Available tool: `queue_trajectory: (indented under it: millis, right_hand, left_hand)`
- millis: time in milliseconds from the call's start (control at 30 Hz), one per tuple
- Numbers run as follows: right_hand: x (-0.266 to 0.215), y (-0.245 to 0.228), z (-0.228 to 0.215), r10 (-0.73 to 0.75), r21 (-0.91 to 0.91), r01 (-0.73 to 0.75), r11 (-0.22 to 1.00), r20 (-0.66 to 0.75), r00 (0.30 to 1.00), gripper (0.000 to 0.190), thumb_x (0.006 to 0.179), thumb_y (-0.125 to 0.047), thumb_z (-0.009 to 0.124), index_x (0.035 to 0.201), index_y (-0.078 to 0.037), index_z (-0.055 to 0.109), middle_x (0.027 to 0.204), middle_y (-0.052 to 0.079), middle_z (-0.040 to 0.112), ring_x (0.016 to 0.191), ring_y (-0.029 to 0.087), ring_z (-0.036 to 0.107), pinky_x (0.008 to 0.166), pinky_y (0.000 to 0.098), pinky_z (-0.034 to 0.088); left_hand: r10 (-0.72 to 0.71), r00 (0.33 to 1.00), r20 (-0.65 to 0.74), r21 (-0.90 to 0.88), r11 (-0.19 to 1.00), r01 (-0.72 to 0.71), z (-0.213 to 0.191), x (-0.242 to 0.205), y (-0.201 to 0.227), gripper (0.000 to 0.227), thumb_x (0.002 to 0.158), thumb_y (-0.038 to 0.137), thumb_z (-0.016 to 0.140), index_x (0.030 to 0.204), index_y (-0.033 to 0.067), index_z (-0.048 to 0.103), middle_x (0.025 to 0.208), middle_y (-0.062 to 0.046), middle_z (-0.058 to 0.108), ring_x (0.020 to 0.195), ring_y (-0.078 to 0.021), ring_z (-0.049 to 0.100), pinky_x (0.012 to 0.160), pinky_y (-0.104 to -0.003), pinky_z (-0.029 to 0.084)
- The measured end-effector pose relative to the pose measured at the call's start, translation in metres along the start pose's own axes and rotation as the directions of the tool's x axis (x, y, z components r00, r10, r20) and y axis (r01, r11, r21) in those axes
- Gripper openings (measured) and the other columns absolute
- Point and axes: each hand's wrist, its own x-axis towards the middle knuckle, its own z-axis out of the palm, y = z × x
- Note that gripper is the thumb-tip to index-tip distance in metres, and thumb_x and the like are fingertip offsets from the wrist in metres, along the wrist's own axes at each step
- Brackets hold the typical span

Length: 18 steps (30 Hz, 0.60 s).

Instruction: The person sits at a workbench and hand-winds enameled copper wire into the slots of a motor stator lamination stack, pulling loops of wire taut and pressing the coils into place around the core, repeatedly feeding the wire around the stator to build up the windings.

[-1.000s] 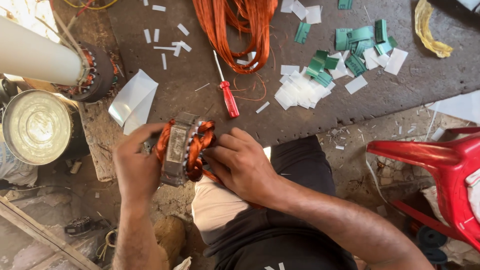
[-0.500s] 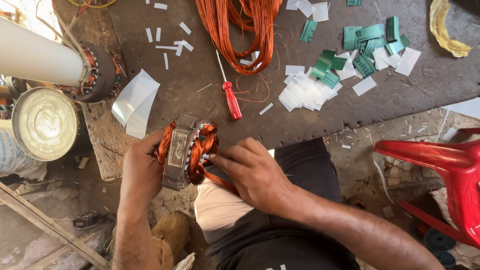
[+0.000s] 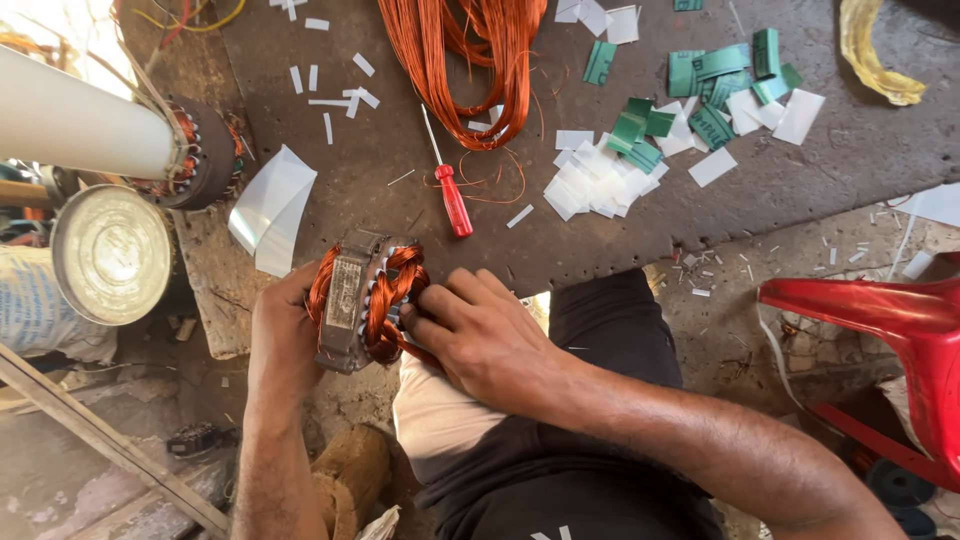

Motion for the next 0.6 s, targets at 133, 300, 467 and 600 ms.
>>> queue_trajectory:
  millis: [133, 300, 467, 600]
  right_hand:
    - [-0.025, -0.003, -0.02, 0.033, 0.021, -0.034, 0.999, 0.027, 0.999, 0.031, 0.09, -0.018, 0.075, 0.116, -0.002, 0.076, 0.098, 0.009, 0.064, 0.09, 0.025, 0.058, 0.078, 0.0377, 0.047]
    - [-0.081, -0.011, -0.049, 0.596, 0.296, -0.553, 0.779, -0.078, 0.799, 0.023, 0.096, -0.016, 0.066, 0.111, 0.0, 0.074, 0.102, 0.009, 0.073, 0.095, 0.019, 0.073, 0.085, 0.0313, 0.056]
    - [-0.125, 0.006, -0.003, 0.595, 0.813, -0.565, -0.137, 0.524, 0.609, 0.019, 0.099, -0.013, 0.066, 0.107, 0.002, 0.073, 0.098, 0.008, 0.074, 0.092, 0.015, 0.068, 0.089, 0.0327, 0.054]
    - [-0.107, 0.004, -0.012, 0.693, 0.915, -0.258, -0.311, 0.404, 0.597, 0.012, 0.098, -0.007, 0.067, 0.099, 0.004, 0.07, 0.096, 0.016, 0.075, 0.09, 0.02, 0.068, 0.087, 0.0345, 0.05]
  left_hand:
    - [0.248, 0.966, -0.078, 0.12, 0.964, -0.238, -0.01, 0.002, -0.016, 0.029, 0.092, -0.003, 0.06, 0.114, 0.0061, 0.077, 0.102, -0.012, 0.078, 0.089, -0.0213, 0.071, 0.075, -0.033, 0.055]
    - [0.196, 0.958, -0.209, 0.19, 0.969, -0.156, -0.03, -0.02, 0.085, 0.042, 0.109, 0.04, 0.048, 0.131, 0.0134, 0.07, 0.099, -0.013, 0.078, 0.089, -0.0208, 0.076, 0.083, -0.036, 0.057]
    - [-0.045, 0.998, 0.046, 0.451, 0.892, 0.019, -0.019, -0.006, 0.11, 0.057, 0.094, 0.058, 0.061, 0.135, 0.0183, 0.065, 0.088, -0.016, 0.077, 0.075, -0.0259, 0.075, 0.073, -0.044, 0.056]
    - [0.111, 0.993, -0.041, 0.195, 0.975, -0.101, -0.024, -0.018, 0.095, 0.052, 0.088, 0.049, 0.072, 0.126, 0.0137, 0.069, 0.087, -0.014, 0.076, 0.071, -0.0229, 0.071, 0.061, -0.04, 0.052]
